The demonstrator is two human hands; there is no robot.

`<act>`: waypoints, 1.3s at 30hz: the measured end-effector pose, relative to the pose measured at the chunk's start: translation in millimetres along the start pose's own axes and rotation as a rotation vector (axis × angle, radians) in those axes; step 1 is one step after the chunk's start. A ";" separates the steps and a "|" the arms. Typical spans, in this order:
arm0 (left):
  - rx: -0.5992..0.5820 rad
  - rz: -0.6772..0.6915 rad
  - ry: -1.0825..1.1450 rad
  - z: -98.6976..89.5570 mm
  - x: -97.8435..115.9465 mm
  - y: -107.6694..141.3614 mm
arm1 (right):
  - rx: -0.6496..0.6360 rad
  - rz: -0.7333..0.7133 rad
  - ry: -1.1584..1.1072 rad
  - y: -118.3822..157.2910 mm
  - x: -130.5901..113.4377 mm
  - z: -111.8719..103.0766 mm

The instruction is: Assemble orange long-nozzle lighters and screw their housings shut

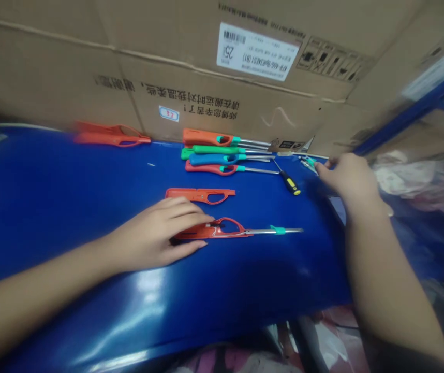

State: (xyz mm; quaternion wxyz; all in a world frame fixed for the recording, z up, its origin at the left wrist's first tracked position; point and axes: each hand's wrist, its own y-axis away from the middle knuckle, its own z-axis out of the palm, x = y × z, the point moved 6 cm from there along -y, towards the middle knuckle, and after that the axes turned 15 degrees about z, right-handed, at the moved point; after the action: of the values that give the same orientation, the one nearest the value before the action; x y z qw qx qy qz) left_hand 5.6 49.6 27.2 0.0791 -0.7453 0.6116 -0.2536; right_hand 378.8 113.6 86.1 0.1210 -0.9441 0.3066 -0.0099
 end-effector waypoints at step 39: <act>0.422 -0.264 0.074 -27.4 43.7 -23.1 | -0.774 -0.706 -0.962 188.8 -116.1 -23.0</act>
State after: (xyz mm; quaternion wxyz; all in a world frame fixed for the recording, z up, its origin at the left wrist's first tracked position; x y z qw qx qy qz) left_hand 18.1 18.8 72.8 0.1767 -0.7759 0.4450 -0.4107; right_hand 173.6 28.2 70.6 -0.1115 -0.8618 -0.1233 0.4792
